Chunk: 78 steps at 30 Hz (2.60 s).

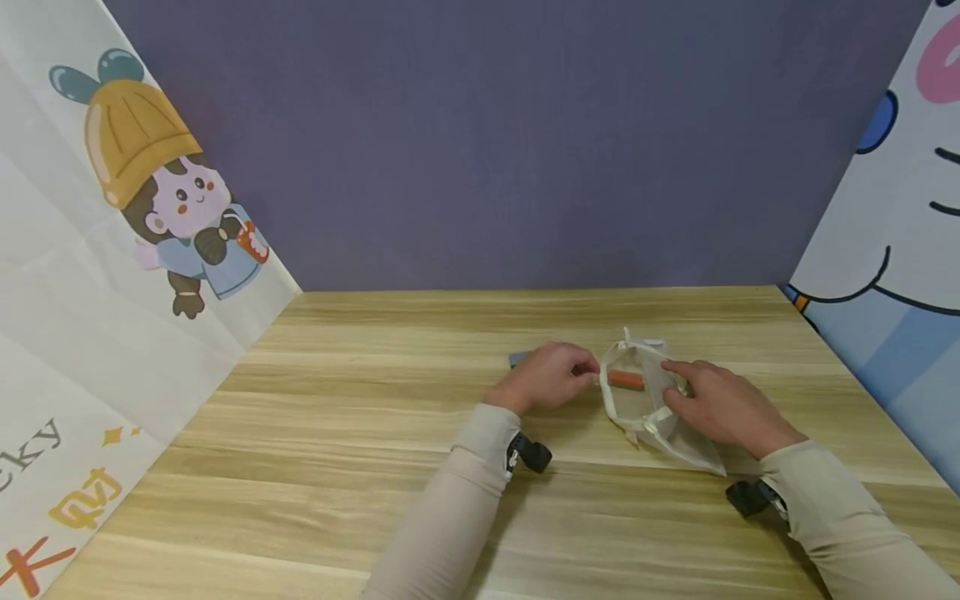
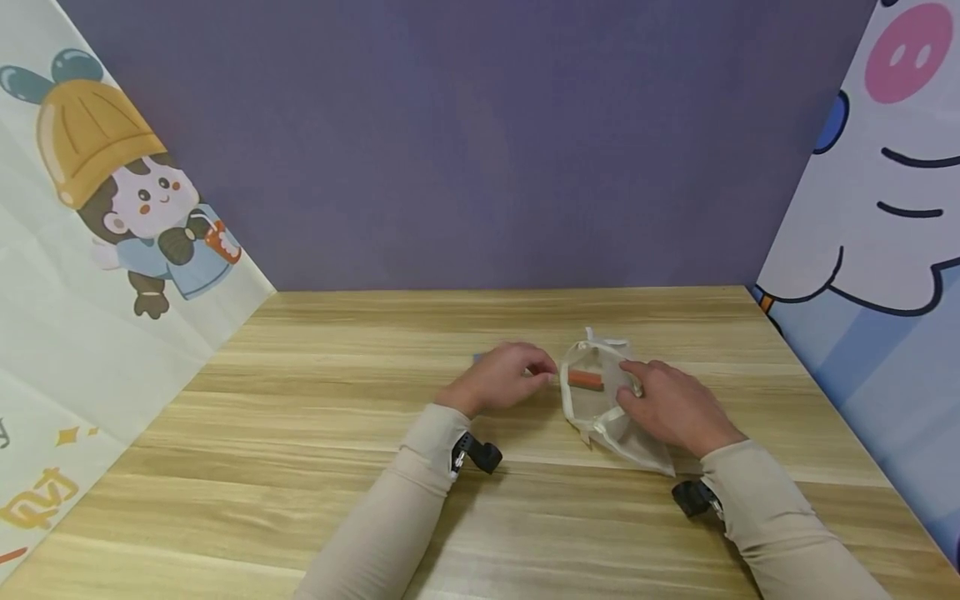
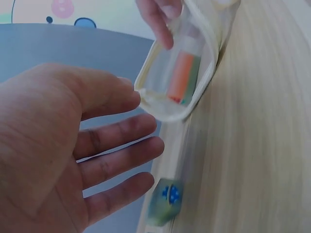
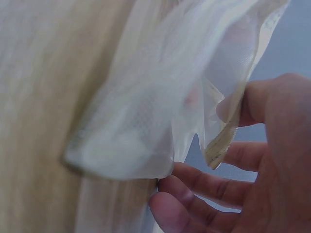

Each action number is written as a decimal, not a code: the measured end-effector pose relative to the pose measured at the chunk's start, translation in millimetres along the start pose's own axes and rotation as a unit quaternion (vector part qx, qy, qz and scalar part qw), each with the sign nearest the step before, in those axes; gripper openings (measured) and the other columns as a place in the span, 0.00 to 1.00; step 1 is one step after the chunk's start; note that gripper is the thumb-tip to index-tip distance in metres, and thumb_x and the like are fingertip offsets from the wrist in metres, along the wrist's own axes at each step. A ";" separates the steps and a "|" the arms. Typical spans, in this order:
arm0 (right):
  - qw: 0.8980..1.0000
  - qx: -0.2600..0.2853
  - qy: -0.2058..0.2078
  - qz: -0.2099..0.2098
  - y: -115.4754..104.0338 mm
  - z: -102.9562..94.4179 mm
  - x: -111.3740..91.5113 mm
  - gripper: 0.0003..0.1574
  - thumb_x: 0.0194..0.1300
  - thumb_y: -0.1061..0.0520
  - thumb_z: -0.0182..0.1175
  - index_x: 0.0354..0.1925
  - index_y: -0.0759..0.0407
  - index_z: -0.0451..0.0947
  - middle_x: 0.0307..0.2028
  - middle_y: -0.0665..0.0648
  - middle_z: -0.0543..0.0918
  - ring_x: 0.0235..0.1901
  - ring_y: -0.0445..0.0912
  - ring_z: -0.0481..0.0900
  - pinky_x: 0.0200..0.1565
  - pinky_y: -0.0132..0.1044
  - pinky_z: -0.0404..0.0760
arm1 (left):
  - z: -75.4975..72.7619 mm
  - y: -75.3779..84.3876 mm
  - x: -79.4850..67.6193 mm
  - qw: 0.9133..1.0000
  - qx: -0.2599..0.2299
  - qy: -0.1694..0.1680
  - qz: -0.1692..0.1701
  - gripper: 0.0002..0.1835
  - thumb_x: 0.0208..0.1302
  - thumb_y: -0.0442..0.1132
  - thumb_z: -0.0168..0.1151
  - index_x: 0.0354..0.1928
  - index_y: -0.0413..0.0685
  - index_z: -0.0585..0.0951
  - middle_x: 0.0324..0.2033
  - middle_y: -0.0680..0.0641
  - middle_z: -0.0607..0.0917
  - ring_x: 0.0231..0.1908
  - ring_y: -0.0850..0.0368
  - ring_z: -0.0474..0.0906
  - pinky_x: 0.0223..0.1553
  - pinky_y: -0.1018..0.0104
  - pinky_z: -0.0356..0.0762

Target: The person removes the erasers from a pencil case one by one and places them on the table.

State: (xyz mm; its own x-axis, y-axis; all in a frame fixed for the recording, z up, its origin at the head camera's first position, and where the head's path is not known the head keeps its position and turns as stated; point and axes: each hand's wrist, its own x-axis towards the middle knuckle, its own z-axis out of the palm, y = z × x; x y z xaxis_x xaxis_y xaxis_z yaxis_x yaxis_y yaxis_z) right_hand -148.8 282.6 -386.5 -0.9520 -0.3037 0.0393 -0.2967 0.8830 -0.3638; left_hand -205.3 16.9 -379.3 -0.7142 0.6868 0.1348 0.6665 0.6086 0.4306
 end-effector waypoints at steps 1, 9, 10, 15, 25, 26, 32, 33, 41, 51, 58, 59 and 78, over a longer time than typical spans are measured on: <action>1.000 -0.002 0.001 0.002 -0.4 -0.4 0.0 0.34 0.75 0.48 0.50 0.69 0.67 0.68 0.53 0.70 0.79 0.33 0.47 0.77 0.33 0.46 0.75 | 0.4 1.7 0.7 1.000 0.000 0.000 0.002 0.11 0.75 0.44 0.57 0.49 0.53 0.86 0.40 0.61 0.84 0.39 0.72 0.76 0.43 0.77 0.72; 1.000 0.003 -0.010 0.011 -0.1 0.2 1.3 0.34 0.74 0.49 0.51 0.70 0.67 0.68 0.44 0.62 0.81 0.28 0.45 0.73 0.30 0.43 0.72 | 6.0 13.6 4.8 1.000 0.018 -0.008 -0.008 0.09 0.74 0.46 0.59 0.46 0.56 0.86 0.29 0.65 0.78 0.25 0.68 0.72 0.26 0.74 0.70; 1.000 0.003 -0.011 0.012 0.1 0.5 1.3 0.34 0.74 0.48 0.51 0.70 0.67 0.68 0.44 0.62 0.81 0.28 0.45 0.73 0.30 0.43 0.72 | 7.0 14.2 5.2 1.000 0.026 -0.008 -0.008 0.09 0.74 0.47 0.59 0.46 0.56 0.86 0.28 0.64 0.78 0.24 0.68 0.71 0.25 0.73 0.70; 1.000 -0.005 -0.004 0.011 0.9 1.6 1.2 0.34 0.74 0.48 0.51 0.69 0.66 0.69 0.50 0.67 0.80 0.31 0.46 0.75 0.33 0.46 0.74 | 10.3 17.1 7.8 0.997 0.067 -0.003 -0.024 0.09 0.74 0.49 0.57 0.45 0.61 0.85 0.32 0.65 0.79 0.26 0.68 0.71 0.26 0.72 0.70; 1.000 -0.010 0.002 0.001 0.1 -0.8 1.5 0.34 0.74 0.48 0.52 0.68 0.67 0.70 0.49 0.67 0.80 0.31 0.47 0.75 0.33 0.47 0.74 | 13.8 22.8 13.9 0.991 0.129 -0.004 -0.042 0.09 0.75 0.52 0.56 0.46 0.67 0.85 0.45 0.63 0.80 0.32 0.70 0.72 0.31 0.70 0.71; 1.000 -0.011 0.002 0.003 -0.4 -0.9 1.6 0.33 0.74 0.48 0.52 0.69 0.67 0.69 0.50 0.67 0.80 0.31 0.46 0.76 0.33 0.47 0.74 | 14.2 23.0 14.2 0.990 0.133 -0.003 -0.043 0.09 0.75 0.52 0.56 0.46 0.67 0.85 0.45 0.63 0.80 0.33 0.70 0.72 0.31 0.70 0.71; 1.000 -0.008 -0.002 0.006 -0.3 -1.0 1.5 0.34 0.74 0.47 0.51 0.69 0.66 0.69 0.49 0.67 0.80 0.31 0.46 0.75 0.32 0.46 0.74 | 16.9 23.8 15.3 0.991 0.129 -0.009 -0.044 0.09 0.74 0.50 0.57 0.48 0.67 0.85 0.51 0.63 0.80 0.39 0.70 0.74 0.34 0.72 0.71; 1.000 -0.007 -0.002 0.007 0.0 -0.7 1.4 0.34 0.74 0.47 0.51 0.69 0.66 0.69 0.49 0.67 0.80 0.31 0.46 0.75 0.32 0.46 0.74 | 17.4 24.0 15.2 0.991 0.126 -0.013 -0.045 0.09 0.74 0.50 0.57 0.49 0.67 0.85 0.51 0.63 0.80 0.39 0.70 0.73 0.34 0.72 0.71; 1.000 -0.007 0.002 0.005 -0.4 0.2 0.7 0.33 0.74 0.48 0.51 0.69 0.67 0.69 0.49 0.67 0.80 0.31 0.46 0.76 0.32 0.46 0.74 | 19.2 24.2 15.3 0.989 0.138 -0.021 -0.043 0.12 0.74 0.51 0.56 0.53 0.69 0.85 0.51 0.64 0.81 0.41 0.70 0.75 0.37 0.71 0.73; 1.000 -0.010 0.003 0.005 -0.7 0.9 0.8 0.33 0.74 0.49 0.51 0.69 0.66 0.70 0.50 0.68 0.80 0.33 0.48 0.78 0.34 0.49 0.76 | 19.9 24.9 14.2 0.988 0.153 -0.021 -0.027 0.12 0.72 0.47 0.60 0.51 0.73 0.86 0.50 0.65 0.81 0.43 0.71 0.76 0.39 0.71 0.74; 1.000 -0.010 0.003 0.003 0.1 1.7 1.2 0.33 0.74 0.49 0.50 0.69 0.67 0.69 0.51 0.69 0.80 0.34 0.48 0.79 0.35 0.49 0.76 | 19.4 25.2 12.9 0.987 0.155 -0.028 -0.020 0.12 0.73 0.47 0.60 0.52 0.72 0.86 0.49 0.64 0.80 0.44 0.69 0.76 0.41 0.70 0.75; 1.000 -0.009 0.002 0.002 0.3 1.5 1.2 0.33 0.74 0.49 0.50 0.68 0.67 0.70 0.50 0.69 0.80 0.34 0.48 0.79 0.34 0.49 0.76 | 19.7 25.1 13.1 0.988 0.154 -0.027 -0.017 0.12 0.73 0.47 0.60 0.52 0.71 0.86 0.49 0.64 0.80 0.43 0.69 0.76 0.40 0.70 0.75; 1.000 -0.010 0.005 0.000 -1.1 0.6 0.6 0.33 0.74 0.47 0.51 0.69 0.66 0.70 0.48 0.65 0.81 0.32 0.46 0.76 0.34 0.47 0.74 | 26.2 28.9 13.8 0.990 0.134 -0.034 -0.016 0.10 0.73 0.49 0.59 0.51 0.68 0.86 0.42 0.64 0.76 0.36 0.70 0.70 0.33 0.73 0.70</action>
State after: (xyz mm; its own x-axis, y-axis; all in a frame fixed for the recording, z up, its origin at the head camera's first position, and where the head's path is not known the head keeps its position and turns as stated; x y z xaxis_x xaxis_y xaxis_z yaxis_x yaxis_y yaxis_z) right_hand -148.9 281.3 -386.6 -0.9525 -0.3006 0.0485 -0.2985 0.8900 -0.3447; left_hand -190.3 54.3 -388.4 -0.7264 0.6845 0.0610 0.6825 0.7082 0.1806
